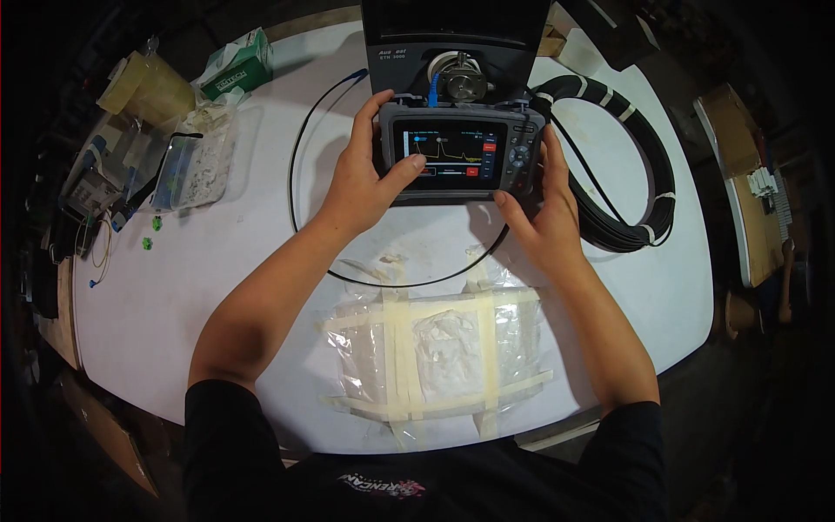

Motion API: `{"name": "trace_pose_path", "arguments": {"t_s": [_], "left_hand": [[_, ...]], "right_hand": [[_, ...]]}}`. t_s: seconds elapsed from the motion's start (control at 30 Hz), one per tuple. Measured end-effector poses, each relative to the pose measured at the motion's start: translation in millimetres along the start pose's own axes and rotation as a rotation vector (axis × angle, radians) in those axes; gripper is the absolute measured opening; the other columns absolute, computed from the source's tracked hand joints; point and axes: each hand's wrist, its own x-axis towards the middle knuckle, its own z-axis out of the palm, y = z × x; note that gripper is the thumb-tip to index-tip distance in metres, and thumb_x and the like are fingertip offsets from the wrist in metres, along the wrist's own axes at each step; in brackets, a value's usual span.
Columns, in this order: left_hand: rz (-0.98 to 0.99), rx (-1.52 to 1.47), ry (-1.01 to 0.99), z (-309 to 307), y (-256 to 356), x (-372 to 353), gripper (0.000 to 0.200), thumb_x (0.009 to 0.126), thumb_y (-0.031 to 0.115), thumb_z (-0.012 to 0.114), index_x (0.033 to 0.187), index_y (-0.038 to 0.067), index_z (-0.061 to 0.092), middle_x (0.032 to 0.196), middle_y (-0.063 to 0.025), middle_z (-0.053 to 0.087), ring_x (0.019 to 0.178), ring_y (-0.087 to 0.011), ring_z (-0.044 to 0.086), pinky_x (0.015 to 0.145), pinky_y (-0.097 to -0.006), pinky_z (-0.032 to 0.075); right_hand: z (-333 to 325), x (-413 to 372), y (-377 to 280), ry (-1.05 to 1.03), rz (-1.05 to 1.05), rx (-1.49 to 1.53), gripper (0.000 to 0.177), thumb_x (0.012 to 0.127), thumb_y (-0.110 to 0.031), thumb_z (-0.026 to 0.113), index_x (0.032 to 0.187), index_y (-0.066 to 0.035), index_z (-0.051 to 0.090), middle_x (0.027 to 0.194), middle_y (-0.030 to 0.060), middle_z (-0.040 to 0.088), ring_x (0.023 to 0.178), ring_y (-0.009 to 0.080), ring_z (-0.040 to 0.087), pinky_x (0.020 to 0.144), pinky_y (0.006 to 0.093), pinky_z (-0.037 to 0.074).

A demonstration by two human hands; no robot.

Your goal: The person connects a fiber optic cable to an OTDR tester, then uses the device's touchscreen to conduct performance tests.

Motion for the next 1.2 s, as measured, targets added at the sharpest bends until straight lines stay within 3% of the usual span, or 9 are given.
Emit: {"name": "trace_pose_path", "arguments": {"t_s": [1.2], "left_hand": [[-0.026,-0.015,-0.005,0.5,4.4,-0.3,0.083,0.090,0.020,0.072,0.158,0.011,0.023,0.128,-0.0220,0.059,0.119,-0.0301,0.063,0.104,-0.0417,0.048]], "right_hand": [[-0.6,-1.1,5.9,0.001,-0.018,-0.030,0.098,0.086,-0.012,0.075,0.162,-0.001,0.015,0.150,0.0290,0.046,0.134,0.0391,0.054,0.110,0.0397,0.044]]}}
